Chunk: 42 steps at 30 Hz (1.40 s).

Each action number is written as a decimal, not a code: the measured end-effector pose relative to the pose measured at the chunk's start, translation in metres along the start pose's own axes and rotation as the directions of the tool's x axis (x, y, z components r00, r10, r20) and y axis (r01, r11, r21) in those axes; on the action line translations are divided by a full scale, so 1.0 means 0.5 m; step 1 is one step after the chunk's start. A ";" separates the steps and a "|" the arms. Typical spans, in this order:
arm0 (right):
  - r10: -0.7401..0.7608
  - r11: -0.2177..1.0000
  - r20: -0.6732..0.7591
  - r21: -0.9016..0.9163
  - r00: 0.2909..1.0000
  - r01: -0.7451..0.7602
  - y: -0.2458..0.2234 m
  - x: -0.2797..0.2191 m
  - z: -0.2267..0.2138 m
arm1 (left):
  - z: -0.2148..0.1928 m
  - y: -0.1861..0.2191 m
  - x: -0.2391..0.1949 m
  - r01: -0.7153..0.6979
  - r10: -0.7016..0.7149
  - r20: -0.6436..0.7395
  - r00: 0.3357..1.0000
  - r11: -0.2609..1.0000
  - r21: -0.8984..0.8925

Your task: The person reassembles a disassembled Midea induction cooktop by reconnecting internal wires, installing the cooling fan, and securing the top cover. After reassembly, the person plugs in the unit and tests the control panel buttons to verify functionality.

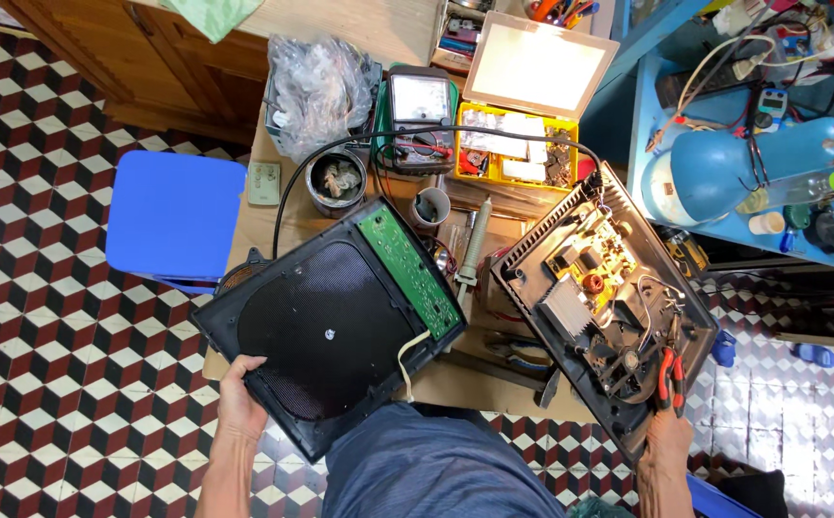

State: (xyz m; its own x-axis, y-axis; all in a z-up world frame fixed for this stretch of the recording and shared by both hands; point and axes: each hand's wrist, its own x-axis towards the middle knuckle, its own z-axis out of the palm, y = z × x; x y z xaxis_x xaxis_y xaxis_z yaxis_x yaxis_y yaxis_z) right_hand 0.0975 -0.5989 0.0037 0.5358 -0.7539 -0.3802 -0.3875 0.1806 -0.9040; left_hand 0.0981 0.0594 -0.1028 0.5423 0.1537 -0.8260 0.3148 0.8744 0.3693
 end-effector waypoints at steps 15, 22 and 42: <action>-0.074 0.871 -0.135 -0.491 0.988 -0.002 0.016 0.012 0.049 | 0.032 -0.019 0.148 0.033 -0.010 -0.091 0.996 0.966 0.257; -0.082 0.887 0.025 -0.454 0.996 0.084 0.058 0.058 0.095 | 0.062 0.011 0.144 0.004 0.023 -0.125 0.992 0.977 0.213; 0.079 0.831 0.295 -0.548 0.952 0.101 0.081 0.160 0.194 | 0.176 0.125 -0.144 -0.210 0.332 -0.420 0.845 0.928 0.309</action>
State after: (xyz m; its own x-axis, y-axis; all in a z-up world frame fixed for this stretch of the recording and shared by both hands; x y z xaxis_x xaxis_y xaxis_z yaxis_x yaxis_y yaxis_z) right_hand 0.1975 -0.5907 -0.0825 0.7013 -0.5170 -0.4908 -0.6784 -0.2723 -0.6824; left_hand 0.1473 0.0625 0.0171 0.2351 0.6131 -0.7542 0.4186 0.6364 0.6479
